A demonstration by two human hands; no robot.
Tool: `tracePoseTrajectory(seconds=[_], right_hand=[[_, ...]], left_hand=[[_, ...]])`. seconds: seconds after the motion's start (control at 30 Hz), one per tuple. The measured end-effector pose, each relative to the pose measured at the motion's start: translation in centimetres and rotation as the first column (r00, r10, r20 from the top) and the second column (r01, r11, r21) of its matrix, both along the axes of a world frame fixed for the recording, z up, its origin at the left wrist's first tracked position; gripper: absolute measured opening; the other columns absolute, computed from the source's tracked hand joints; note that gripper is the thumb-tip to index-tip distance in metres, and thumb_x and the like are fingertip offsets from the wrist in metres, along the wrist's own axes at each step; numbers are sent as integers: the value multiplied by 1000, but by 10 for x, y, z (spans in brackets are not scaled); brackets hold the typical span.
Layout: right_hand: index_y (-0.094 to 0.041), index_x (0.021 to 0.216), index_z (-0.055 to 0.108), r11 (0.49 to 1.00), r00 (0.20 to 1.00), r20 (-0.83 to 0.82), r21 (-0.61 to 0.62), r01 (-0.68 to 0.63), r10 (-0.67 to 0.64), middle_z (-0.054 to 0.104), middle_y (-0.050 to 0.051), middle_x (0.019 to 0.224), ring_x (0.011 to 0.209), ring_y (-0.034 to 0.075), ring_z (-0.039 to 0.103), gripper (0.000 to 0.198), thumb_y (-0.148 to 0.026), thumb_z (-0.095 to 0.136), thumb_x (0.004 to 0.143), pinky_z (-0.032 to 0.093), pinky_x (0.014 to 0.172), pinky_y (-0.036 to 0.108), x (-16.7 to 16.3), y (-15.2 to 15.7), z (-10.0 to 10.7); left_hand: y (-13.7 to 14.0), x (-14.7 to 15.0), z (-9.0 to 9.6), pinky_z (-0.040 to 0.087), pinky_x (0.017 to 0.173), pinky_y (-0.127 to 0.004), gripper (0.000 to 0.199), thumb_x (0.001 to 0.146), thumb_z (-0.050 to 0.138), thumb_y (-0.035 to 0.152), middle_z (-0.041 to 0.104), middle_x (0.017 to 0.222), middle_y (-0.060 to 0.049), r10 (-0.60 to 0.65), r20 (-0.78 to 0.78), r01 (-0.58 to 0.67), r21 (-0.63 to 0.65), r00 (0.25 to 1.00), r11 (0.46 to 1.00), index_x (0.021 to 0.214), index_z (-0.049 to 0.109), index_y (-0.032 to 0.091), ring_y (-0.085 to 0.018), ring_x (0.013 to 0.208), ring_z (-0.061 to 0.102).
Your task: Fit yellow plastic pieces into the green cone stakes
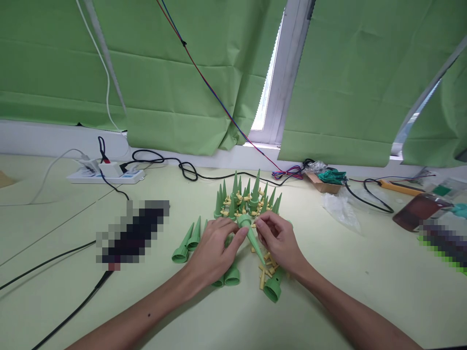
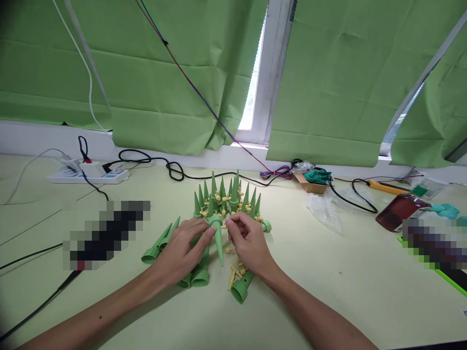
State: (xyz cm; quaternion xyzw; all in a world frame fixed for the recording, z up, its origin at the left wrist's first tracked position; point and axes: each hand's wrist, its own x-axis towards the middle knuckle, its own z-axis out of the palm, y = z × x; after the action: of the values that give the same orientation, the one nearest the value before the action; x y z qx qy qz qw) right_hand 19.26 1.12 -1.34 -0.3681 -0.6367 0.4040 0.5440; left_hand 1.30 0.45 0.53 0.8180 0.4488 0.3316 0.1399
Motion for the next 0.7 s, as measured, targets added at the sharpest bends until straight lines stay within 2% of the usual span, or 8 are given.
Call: tracePoseTrajectory(seconds=[0.37, 0.53, 0.7], right_hand=[[-19, 81, 54, 1000, 1000, -2, 3, -18, 18, 43, -5, 60, 49, 8, 37, 24, -38, 56, 96, 30, 45, 22, 1, 2, -4], [-19, 80, 53, 1000, 1000, 30, 8, -4, 4, 39, -6, 58, 48, 8, 34, 25, -38, 56, 96, 27, 44, 22, 1, 2, -2], [-18, 79, 54, 999, 995, 98, 31, 20, -23, 40, -6, 60, 49, 8, 33, 26, -39, 55, 96, 25, 45, 23, 3, 1, -2]], left_hand=[[0, 0, 0, 39, 70, -30, 35, 100, 42, 45, 52, 81, 0, -12, 59, 17, -87, 998, 996, 77, 48, 19, -17, 77, 51], [0, -1, -2, 39, 69, -28, 30, 97, 49, 42, 52, 83, 0, -18, 70, 22, -55, 997, 998, 79, 49, 19, -17, 78, 51], [1, -2, -6, 41, 70, -28, 21, 95, 55, 39, 55, 89, -2, -29, 84, 30, -7, 996, 1000, 89, 55, 19, -17, 82, 53]])
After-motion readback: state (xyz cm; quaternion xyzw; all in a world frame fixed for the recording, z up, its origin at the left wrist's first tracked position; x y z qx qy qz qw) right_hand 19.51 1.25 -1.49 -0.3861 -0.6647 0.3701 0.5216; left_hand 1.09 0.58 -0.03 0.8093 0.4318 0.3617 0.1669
